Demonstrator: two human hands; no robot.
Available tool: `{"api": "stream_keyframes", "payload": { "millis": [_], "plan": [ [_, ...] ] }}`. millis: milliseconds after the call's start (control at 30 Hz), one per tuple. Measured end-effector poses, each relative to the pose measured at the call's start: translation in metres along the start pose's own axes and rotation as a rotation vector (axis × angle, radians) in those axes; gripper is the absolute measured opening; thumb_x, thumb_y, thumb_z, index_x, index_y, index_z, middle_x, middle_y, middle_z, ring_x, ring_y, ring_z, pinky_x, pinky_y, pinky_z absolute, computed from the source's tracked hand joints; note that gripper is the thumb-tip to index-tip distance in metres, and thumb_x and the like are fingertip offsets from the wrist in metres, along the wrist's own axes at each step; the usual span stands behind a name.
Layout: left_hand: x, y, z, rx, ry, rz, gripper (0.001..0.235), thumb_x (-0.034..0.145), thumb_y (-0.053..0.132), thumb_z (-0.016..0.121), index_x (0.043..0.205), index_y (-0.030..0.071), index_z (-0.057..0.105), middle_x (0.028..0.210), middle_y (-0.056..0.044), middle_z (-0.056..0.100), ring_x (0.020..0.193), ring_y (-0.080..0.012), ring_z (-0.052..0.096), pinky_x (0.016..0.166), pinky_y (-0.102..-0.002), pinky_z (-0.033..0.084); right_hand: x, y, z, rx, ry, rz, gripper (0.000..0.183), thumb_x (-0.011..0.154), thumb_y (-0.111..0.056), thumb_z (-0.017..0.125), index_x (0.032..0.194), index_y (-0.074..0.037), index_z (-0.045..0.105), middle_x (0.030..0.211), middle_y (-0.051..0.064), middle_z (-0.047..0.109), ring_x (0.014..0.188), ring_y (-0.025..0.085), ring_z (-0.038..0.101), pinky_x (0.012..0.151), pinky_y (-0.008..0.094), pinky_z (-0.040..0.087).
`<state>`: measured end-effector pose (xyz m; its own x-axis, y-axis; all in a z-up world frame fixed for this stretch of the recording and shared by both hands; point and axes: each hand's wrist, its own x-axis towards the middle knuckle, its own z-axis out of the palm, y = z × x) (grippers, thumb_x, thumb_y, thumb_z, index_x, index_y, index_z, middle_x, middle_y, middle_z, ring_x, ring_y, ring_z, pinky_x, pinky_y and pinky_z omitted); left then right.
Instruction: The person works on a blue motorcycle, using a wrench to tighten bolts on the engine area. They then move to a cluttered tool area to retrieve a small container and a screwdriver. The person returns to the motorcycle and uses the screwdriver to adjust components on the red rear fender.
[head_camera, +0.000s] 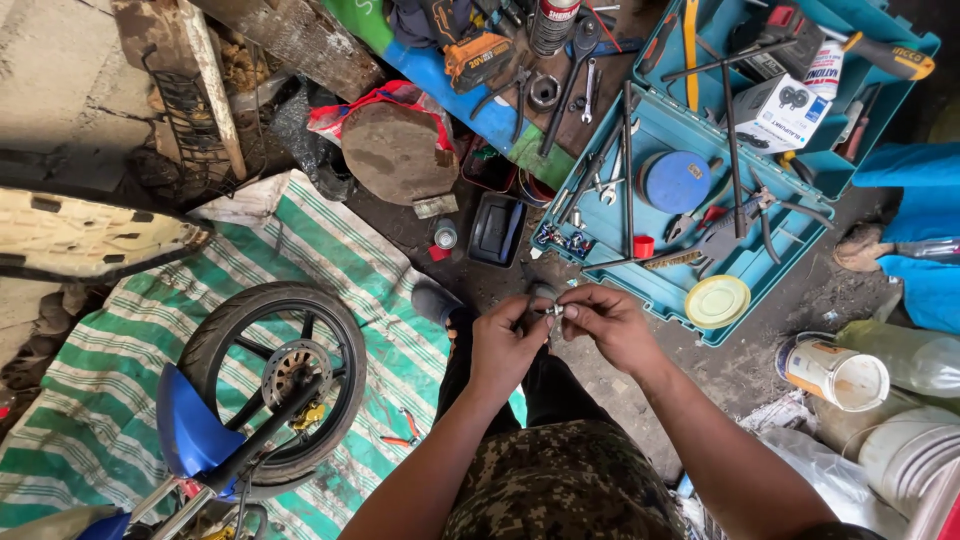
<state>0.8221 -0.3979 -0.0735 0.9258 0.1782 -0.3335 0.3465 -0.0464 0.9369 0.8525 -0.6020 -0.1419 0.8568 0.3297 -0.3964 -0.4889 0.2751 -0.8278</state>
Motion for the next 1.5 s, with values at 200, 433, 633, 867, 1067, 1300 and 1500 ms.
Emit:
{"api": "stream_keyframes", "payload": {
  "millis": [200, 433, 633, 867, 1067, 1300, 1500],
  "plan": [
    [-0.009, -0.003, -0.011, 0.064, -0.084, 0.143, 0.024, 0.093, 0.004, 0.090, 0.117, 0.005, 0.089, 0.100, -0.014, 0.084, 0.084, -0.0257, 0.083, 0.065, -0.031, 0.065, -0.009, 0.004, 0.009, 0.197, -0.052, 0.143, 0.022, 0.100, 0.004, 0.074, 0.121, 0.011, 0.075, 0.093, 0.022, 0.078, 0.075, 0.033, 0.083, 0.065, 0.046, 0.075],
    [-0.026, -0.007, -0.020, 0.175, -0.102, 0.207, 0.022, 0.095, 0.005, 0.089, 0.117, 0.003, 0.087, 0.098, -0.015, 0.082, 0.073, -0.0211, 0.076, 0.059, -0.032, 0.060, -0.020, 0.027, -0.001, 0.324, -0.139, 0.259, 0.024, 0.099, 0.003, 0.074, 0.121, 0.011, 0.072, 0.092, 0.024, 0.078, 0.079, 0.038, 0.084, 0.070, 0.052, 0.075],
    [-0.033, -0.015, -0.017, 0.207, -0.101, 0.207, 0.018, 0.095, 0.008, 0.088, 0.113, 0.006, 0.088, 0.099, -0.013, 0.083, 0.073, -0.0238, 0.077, 0.060, -0.034, 0.059, -0.028, 0.036, -0.003, 0.351, -0.195, 0.315, 0.023, 0.099, 0.000, 0.074, 0.121, 0.008, 0.071, 0.094, 0.024, 0.079, 0.081, 0.037, 0.085, 0.073, 0.054, 0.075],
    [-0.037, -0.038, -0.019, 0.112, -0.136, 0.017, 0.017, 0.105, 0.017, 0.080, 0.116, 0.004, 0.084, 0.096, -0.017, 0.082, 0.083, -0.0281, 0.081, 0.068, -0.036, 0.061, 0.006, 0.009, -0.017, 0.088, -0.172, 0.390, 0.028, 0.100, -0.014, 0.078, 0.123, 0.001, 0.075, 0.101, 0.016, 0.082, 0.089, 0.030, 0.084, 0.080, 0.049, 0.073],
    [-0.038, -0.053, -0.021, -0.443, -0.157, -0.346, 0.014, 0.111, 0.014, 0.068, 0.113, 0.000, 0.066, 0.108, -0.023, 0.082, 0.079, -0.0231, 0.080, 0.047, -0.023, 0.045, 0.136, 0.083, -0.107, -1.177, 0.367, 0.247, 0.029, 0.101, -0.045, 0.076, 0.126, -0.033, 0.082, 0.114, -0.005, 0.085, 0.107, 0.023, 0.081, 0.098, 0.045, 0.064],
    [-0.043, -0.072, -0.024, -0.526, -0.079, -0.482, 0.011, 0.103, 0.005, 0.065, 0.111, -0.001, 0.060, 0.099, -0.027, 0.079, 0.074, -0.0286, 0.079, 0.047, -0.025, 0.044, 0.180, 0.104, -0.115, -1.341, 0.403, 0.411, 0.035, 0.103, -0.041, 0.075, 0.135, -0.030, 0.080, 0.117, 0.002, 0.085, 0.111, 0.031, 0.080, 0.099, 0.048, 0.066],
    [-0.040, -0.082, -0.029, -0.416, -0.066, -0.545, 0.017, 0.102, 0.004, 0.064, 0.117, -0.004, 0.066, 0.103, -0.025, 0.080, 0.078, -0.0276, 0.080, 0.053, -0.028, 0.051, 0.165, 0.113, -0.130, -1.113, 0.516, 0.316, 0.029, 0.097, -0.041, 0.077, 0.121, -0.026, 0.082, 0.113, 0.001, 0.084, 0.107, 0.027, 0.080, 0.099, 0.045, 0.063]
  ]
}}
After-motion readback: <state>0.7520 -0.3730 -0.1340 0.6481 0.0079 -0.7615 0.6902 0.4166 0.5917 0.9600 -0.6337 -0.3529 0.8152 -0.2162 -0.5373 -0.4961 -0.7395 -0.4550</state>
